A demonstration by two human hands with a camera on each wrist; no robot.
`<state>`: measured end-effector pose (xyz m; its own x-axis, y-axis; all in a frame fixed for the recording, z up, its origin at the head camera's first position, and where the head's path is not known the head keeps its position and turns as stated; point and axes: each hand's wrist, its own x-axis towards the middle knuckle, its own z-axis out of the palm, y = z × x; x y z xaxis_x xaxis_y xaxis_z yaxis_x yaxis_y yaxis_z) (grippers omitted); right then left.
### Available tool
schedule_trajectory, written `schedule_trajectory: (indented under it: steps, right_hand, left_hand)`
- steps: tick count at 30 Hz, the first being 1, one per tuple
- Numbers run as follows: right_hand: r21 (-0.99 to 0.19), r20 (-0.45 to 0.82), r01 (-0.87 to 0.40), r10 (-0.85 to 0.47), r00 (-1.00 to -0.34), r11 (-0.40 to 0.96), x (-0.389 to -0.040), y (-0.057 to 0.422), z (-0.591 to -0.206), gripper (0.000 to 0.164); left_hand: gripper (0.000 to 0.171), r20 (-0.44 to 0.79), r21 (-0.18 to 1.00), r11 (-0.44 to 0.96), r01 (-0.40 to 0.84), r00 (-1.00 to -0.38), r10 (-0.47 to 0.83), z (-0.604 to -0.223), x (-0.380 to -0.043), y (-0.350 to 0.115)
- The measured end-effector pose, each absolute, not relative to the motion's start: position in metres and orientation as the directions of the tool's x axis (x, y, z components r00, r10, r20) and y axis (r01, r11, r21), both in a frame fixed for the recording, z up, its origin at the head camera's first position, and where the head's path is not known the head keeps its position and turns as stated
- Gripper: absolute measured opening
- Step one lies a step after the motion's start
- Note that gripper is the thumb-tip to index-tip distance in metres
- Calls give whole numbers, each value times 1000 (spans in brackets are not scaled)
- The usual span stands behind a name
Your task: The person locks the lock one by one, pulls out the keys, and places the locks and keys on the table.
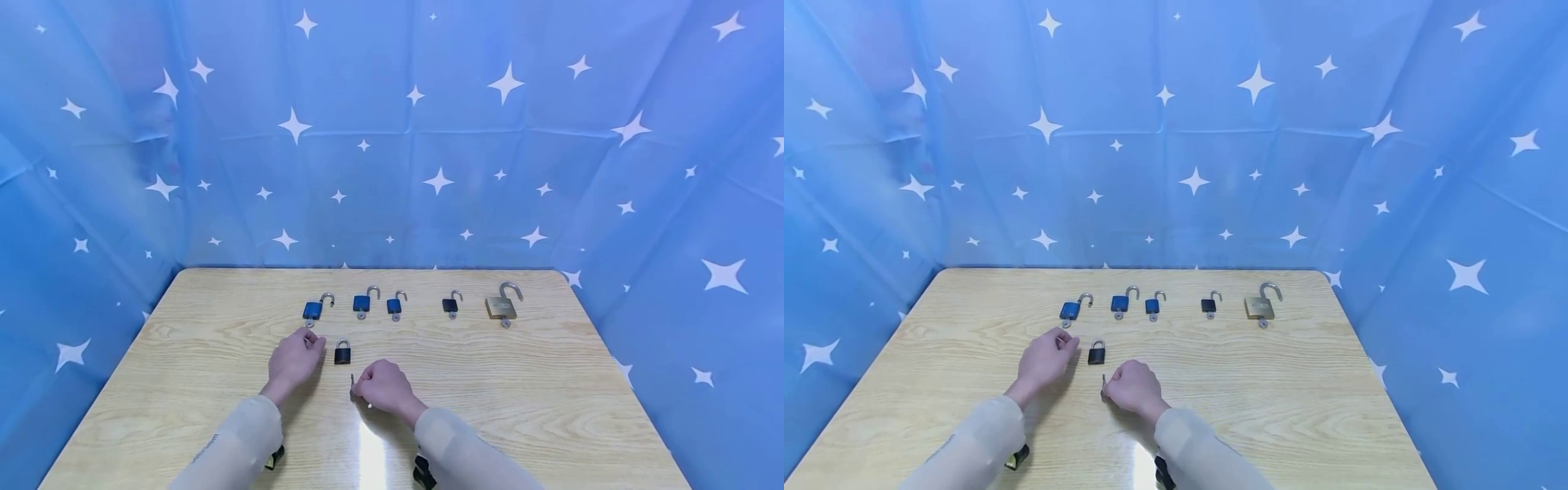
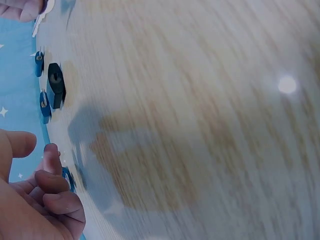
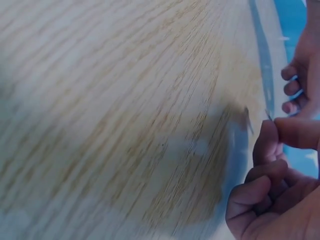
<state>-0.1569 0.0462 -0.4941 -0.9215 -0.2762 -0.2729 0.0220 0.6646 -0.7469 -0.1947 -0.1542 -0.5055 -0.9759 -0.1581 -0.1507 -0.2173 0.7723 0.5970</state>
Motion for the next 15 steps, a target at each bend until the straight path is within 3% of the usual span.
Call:
schedule_trajectory:
  steps: [15]
  right_hand:
    - [-649,-267,21,-202,-942,761,-165,28,-499,44]
  left_hand:
    - [32,-166,608,752,-252,-968,-190,-505,-196,-168]
